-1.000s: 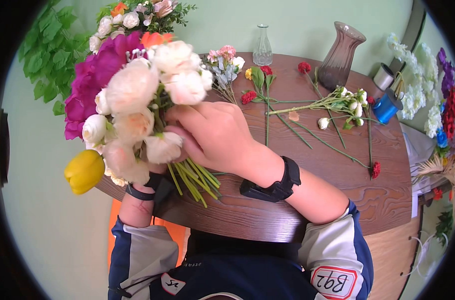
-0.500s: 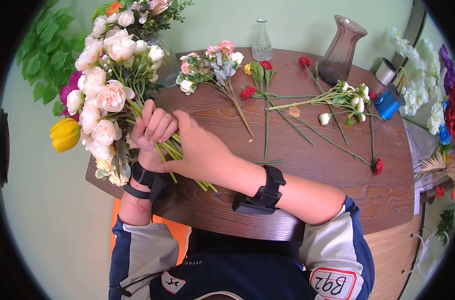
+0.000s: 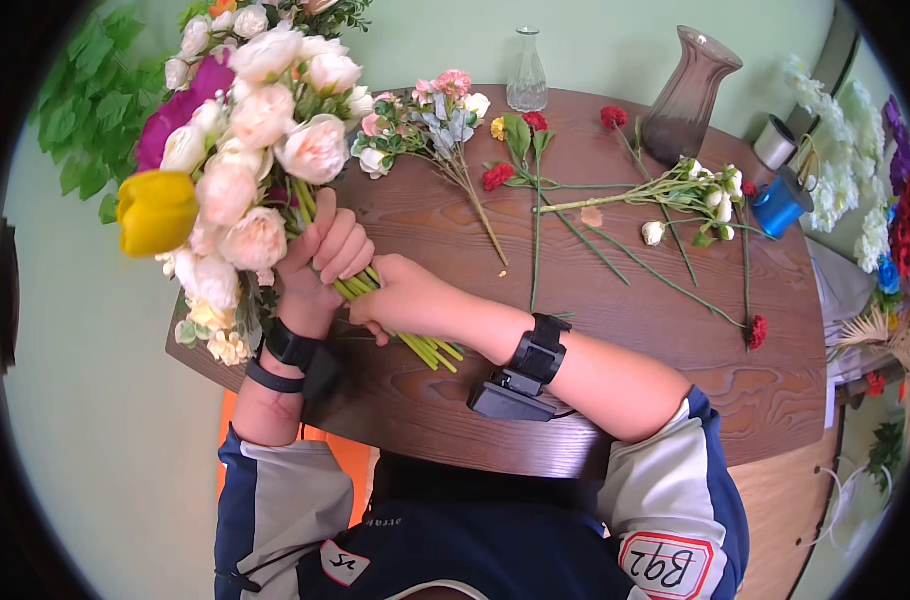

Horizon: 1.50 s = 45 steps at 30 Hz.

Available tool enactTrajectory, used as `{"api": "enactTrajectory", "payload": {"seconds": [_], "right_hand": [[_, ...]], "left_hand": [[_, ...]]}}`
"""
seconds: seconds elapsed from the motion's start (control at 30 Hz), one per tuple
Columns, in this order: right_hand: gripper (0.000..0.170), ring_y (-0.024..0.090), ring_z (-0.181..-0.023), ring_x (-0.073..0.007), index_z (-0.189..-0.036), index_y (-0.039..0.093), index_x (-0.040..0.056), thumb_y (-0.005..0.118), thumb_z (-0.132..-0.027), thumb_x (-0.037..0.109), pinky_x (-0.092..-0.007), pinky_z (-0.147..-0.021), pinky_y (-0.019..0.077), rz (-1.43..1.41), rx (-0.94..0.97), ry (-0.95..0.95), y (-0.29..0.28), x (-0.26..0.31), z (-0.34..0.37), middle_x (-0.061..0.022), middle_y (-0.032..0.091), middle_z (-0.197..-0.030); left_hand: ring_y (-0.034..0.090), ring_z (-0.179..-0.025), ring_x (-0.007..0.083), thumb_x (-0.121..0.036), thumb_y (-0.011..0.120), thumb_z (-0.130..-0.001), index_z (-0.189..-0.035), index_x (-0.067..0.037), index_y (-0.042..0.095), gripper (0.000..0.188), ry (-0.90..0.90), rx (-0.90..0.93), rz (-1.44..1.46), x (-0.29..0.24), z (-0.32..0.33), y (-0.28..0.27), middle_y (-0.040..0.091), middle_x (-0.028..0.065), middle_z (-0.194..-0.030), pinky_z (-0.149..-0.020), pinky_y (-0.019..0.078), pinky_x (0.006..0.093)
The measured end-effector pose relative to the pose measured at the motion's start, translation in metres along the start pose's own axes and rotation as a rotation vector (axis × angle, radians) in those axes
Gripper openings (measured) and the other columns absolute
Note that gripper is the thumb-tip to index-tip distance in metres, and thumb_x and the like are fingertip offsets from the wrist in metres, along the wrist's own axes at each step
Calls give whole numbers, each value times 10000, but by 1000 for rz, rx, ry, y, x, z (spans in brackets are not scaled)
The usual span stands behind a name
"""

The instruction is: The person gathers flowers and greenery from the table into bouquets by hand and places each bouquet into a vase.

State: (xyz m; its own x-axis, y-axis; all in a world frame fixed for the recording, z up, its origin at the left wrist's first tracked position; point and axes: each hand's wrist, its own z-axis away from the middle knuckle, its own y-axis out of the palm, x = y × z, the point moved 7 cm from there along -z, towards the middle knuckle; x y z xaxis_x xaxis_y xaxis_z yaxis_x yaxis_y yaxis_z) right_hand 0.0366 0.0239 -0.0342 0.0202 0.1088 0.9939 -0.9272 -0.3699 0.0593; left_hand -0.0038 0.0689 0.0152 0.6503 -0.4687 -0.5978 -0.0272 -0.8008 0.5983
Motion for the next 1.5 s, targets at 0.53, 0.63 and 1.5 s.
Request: {"api": "enactTrajectory", "payload": {"seconds": [0.53, 0.63, 1.5], "right_hand": [[286, 404, -374, -101, -619, 489, 50, 727, -716, 174, -236, -365, 321, 82, -45, 193, 0, 5, 8, -15, 444, -483], [296, 459, -381, -127, -648, 531, 11, 750, -683, 207, -247, -368, 353, 212, -90, 137, -3, 7, 8, -60, 506, -502], [137, 629, -736, -303, -669, 660, 69, 733, -624, 175, -386, -635, 490, 1256, 108, 120, -31, 6, 18, -123, 640, -704]], "left_hand": [[334, -424, 58, -131, 545, -866, -754, -110, 364, 215, -17, -27, 100, 8, 1, 4, 347, -54, -539, -457, 328, 209], [345, -411, 56, -133, 558, -855, -746, -111, 369, 218, 42, 36, 76, 3, -1, 12, 357, -57, -526, -446, 333, 209], [356, -410, 64, -81, 474, -880, -745, -99, 365, 175, 288, 77, -45, -98, 6, -10, 360, -43, -531, -448, 317, 203]]}}
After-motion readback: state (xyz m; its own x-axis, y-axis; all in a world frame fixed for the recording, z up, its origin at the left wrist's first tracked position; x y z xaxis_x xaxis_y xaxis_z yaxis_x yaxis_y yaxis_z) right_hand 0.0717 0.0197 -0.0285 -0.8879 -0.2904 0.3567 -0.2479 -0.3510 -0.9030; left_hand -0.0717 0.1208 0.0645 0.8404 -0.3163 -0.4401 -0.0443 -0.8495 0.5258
